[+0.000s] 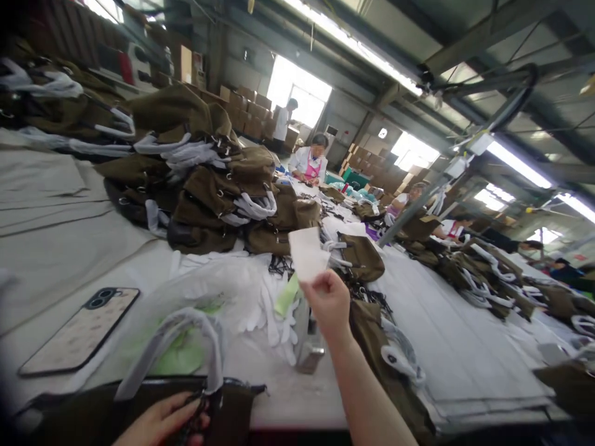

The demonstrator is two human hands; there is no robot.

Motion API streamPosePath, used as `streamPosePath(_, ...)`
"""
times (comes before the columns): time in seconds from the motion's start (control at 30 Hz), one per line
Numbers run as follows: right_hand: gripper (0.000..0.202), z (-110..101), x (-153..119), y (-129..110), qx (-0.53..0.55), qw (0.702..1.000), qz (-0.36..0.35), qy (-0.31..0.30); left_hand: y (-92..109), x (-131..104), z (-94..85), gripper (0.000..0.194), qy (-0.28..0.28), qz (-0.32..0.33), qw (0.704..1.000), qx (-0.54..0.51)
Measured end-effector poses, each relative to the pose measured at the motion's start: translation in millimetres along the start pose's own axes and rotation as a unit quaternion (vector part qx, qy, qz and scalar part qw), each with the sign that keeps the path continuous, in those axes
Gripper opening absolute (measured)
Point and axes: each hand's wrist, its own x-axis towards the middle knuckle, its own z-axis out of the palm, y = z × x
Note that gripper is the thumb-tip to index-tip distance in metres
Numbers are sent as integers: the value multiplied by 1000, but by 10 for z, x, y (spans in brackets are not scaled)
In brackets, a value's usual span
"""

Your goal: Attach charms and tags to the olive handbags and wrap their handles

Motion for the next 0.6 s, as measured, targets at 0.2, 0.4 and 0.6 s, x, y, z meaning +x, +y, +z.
streamPosePath(0.2,47,60,-1936,-315,-126,932,-181,-289,134,-274,128,50,-2,51,999,-6)
streamPosePath(0.4,8,96,-2376,-273,-43,897,-45,-438,43,-221,119,37,0,67,998,-16)
streamPosePath(0.6,48,299,-2316,116,-204,962,146,-106,26,-186,109,39,1,65,998,14)
